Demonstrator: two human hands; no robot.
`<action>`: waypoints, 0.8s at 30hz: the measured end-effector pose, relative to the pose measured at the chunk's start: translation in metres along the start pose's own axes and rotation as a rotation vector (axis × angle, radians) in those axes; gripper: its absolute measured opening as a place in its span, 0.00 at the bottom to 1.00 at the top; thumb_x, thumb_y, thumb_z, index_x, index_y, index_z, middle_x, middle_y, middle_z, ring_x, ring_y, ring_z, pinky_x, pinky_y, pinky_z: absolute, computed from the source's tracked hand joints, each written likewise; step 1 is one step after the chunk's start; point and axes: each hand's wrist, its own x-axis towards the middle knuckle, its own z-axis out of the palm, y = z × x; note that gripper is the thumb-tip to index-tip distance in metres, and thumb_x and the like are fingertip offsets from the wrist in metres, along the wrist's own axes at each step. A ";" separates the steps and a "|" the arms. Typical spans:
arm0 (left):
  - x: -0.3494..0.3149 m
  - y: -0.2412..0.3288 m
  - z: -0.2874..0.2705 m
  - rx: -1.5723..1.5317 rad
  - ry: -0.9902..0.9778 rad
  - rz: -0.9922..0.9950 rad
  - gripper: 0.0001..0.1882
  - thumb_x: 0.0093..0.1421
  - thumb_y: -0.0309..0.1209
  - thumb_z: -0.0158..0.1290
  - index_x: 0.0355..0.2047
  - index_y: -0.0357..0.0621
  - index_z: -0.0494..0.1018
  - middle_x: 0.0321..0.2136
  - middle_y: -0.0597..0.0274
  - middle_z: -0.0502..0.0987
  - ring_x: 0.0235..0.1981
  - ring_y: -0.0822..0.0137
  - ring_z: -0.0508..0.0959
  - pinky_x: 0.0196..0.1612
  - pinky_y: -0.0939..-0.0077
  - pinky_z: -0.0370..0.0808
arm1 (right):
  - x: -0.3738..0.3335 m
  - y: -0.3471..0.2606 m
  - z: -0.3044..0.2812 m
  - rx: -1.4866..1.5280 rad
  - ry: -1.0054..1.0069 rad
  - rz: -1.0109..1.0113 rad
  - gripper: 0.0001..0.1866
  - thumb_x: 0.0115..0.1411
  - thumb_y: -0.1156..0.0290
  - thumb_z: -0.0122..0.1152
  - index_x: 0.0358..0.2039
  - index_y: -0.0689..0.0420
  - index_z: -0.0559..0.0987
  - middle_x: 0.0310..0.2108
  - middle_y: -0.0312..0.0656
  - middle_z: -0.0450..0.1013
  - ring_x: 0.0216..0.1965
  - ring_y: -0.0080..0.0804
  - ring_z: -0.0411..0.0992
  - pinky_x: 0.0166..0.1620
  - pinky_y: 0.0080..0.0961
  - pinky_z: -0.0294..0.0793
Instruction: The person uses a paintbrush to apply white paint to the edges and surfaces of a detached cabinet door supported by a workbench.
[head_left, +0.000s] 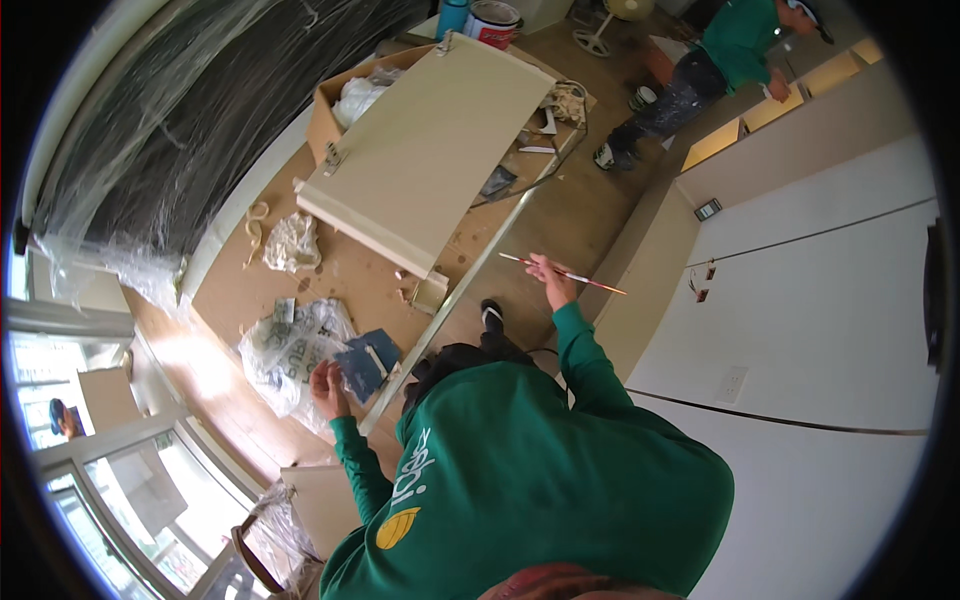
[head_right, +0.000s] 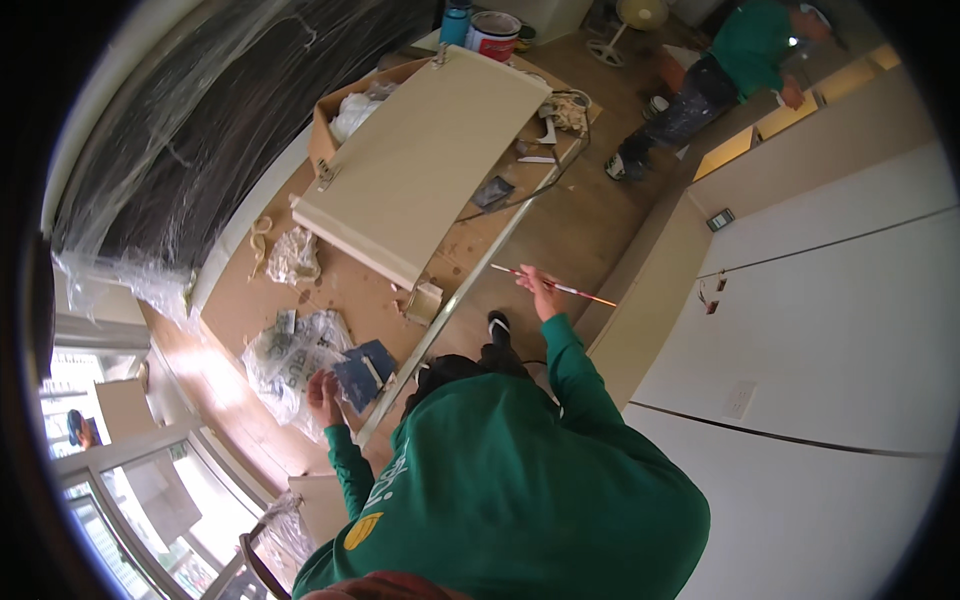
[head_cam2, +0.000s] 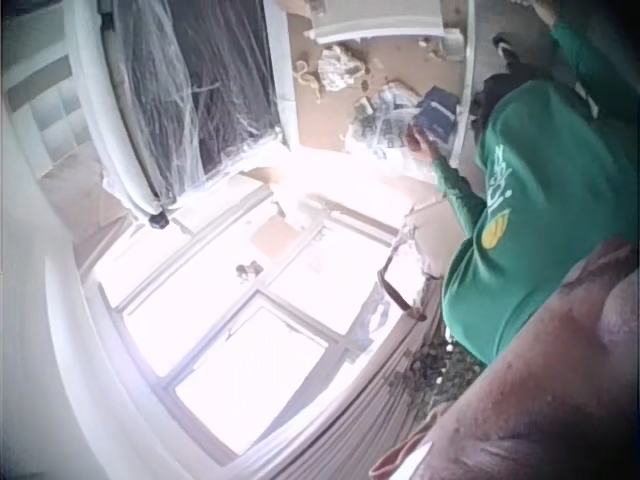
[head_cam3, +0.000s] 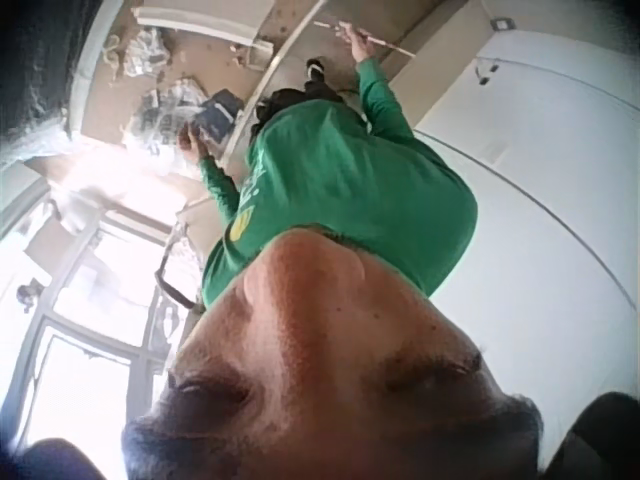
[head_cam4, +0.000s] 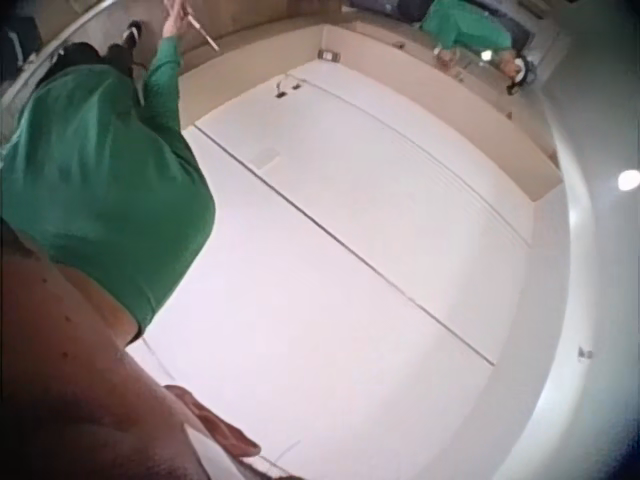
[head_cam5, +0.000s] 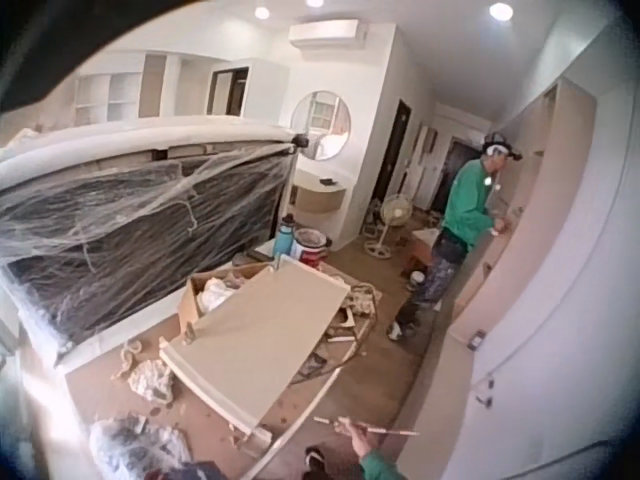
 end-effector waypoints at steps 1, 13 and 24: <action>0.012 0.008 0.002 0.049 0.055 0.051 0.14 0.66 0.29 0.53 0.49 0.35 0.72 0.40 0.55 0.80 0.39 0.69 0.80 0.42 0.77 0.77 | -0.003 0.000 -0.020 0.034 0.061 0.028 0.26 0.68 0.51 0.55 0.46 0.66 0.81 0.35 0.43 0.81 0.37 0.28 0.79 0.44 0.21 0.77; 0.081 0.189 0.219 0.243 0.096 0.545 0.19 0.67 0.34 0.54 0.53 0.34 0.70 0.42 0.54 0.80 0.42 0.66 0.79 0.49 0.72 0.77 | 0.022 0.014 -0.234 0.107 0.423 -0.077 0.26 0.68 0.50 0.55 0.49 0.63 0.79 0.29 0.38 0.77 0.31 0.24 0.74 0.40 0.24 0.77; 0.064 0.158 0.505 0.728 -0.333 0.611 0.17 0.64 0.28 0.55 0.52 0.38 0.73 0.46 0.54 0.80 0.46 0.63 0.79 0.51 0.67 0.75 | 0.125 -0.079 -0.289 -0.017 0.364 -0.273 0.22 0.71 0.58 0.51 0.60 0.57 0.72 0.41 0.41 0.80 0.42 0.24 0.76 0.46 0.22 0.73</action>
